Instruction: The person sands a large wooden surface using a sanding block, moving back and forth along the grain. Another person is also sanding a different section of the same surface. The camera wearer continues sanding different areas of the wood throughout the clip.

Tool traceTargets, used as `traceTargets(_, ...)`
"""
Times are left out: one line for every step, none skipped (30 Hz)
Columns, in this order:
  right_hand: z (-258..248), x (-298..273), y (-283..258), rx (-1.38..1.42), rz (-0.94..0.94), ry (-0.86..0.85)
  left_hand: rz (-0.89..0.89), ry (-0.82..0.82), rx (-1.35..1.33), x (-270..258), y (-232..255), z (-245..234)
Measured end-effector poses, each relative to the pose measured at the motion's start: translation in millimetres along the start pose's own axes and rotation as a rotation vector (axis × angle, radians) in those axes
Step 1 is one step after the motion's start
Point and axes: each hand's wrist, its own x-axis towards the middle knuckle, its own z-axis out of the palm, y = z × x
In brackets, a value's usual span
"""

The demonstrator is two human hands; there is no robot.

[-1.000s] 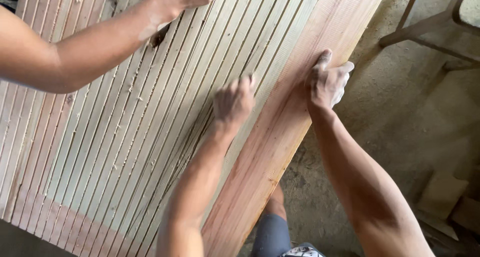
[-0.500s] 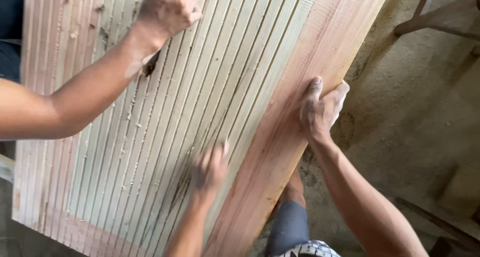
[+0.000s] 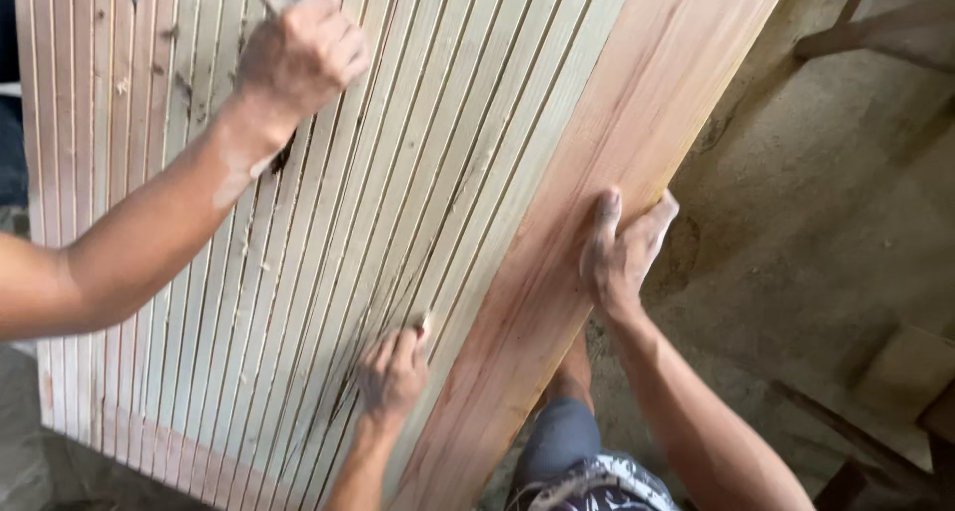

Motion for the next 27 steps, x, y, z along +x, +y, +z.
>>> traceTargets(3, 5, -2, -0.008, -0.009, 0.010, 0.018, 0.035, 0.020, 9, 0, 1)
traceTargets(6, 9, -3, -0.015, -0.017, 0.019, 0.037, 0.070, 0.040, 28, 2, 6)
traceTargets(2, 3, 2, -0.040, -0.012, 0.011, 0.053, 0.084, 0.036, 47, 10, 16)
traceTargets(-2, -3, 7, -0.056, -0.007, 0.000, 0.069, 0.099, 0.032, 76, 17, 32)
traceTargets(0, -4, 13, -0.058, -0.011, 0.000, 0.123, 0.164, -0.061, 110, 20, 48)
traceTargets(3, -5, 19, -0.061, -0.016, 0.001, 0.079, 0.052, -0.015, 147, 25, 67)
traceTargets(4, -3, 26, -0.052, 0.013, -0.014, 0.060, 0.053, -0.124, 182, 32, 83)
traceTargets(6, -1, 34, -0.043, 0.042, -0.030, 0.020, -0.006, -0.105, 208, 36, 93)
traceTargets(6, 1, 42, -0.038, 0.076, -0.042, -0.015, -0.071, -0.091, 221, 39, 96)
traceTargets(5, 5, 49, -0.066, 0.012, -0.059, -0.013, -0.011, -0.103, 223, 40, 94)
traceTargets(0, 6, 55, -0.097, -0.031, -0.071, -0.003, 0.030, -0.116, 209, 40, 86)
traceTargets(-8, 12, 58, -0.127, -0.073, -0.084, 0.007, 0.071, -0.129, 185, 39, 73)
traceTargets(-14, 34, 59, -0.152, -0.110, -0.072, 0.082, 0.169, -0.064, 153, 34, 55)
traceTargets(-26, 61, 56, -0.176, -0.147, -0.060, 0.040, 0.028, -0.074, 116, 30, 39)
traceTargets(-37, 94, 51, -0.299, -0.243, 0.052, 0.022, -0.043, -0.082, 83, 21, 23)
traceTargets(-42, 135, 44, -0.244, -0.180, 0.094, 0.044, 0.024, -0.116, 59, 11, 16)
traceTargets(-49, 179, 39, -0.276, -0.181, 0.116, -0.010, -0.043, -0.043, 34, 6, 8)
traceTargets(-61, 219, 36, -0.167, -0.258, 0.135, -0.006, -0.046, -0.039, 23, 0, 5)
traceTargets(-64, 267, 31, -0.145, -0.247, 0.148, -0.003, -0.044, -0.039, 28, 0, 10)
traceTargets(-61, 307, 28, -0.142, -0.202, 0.148, -0.001, -0.041, -0.040, 45, 2, 17)
traceTargets(-59, 340, 27, -0.152, -0.150, 0.138, 0.025, 0.019, -0.019, 67, 13, 24)
traceTargets(-50, 359, 28, -0.197, -0.064, 0.111, 0.052, 0.079, 0.002, 103, 26, 37)
traceTargets(-37, 374, 23, -0.219, -0.012, 0.102, 0.032, 0.084, 0.030, 153, 40, 52)
traceTargets(-29, 395, 10, -0.240, 0.033, 0.090, 0.055, 0.142, -0.034, 205, 55, 64)
traceTargets(-14, 399, 2, -0.257, 0.057, 0.089, 0.015, 0.132, -0.011, 251, 69, 73)
traceTargets(-1, 401, -7, -0.267, 0.079, 0.081, -0.070, -0.058, -0.166, 297, 81, 82)
traceTargets(3, 385, -8, -0.287, 0.124, 0.057, 0.064, 0.285, 0.037, 320, 95, 85)
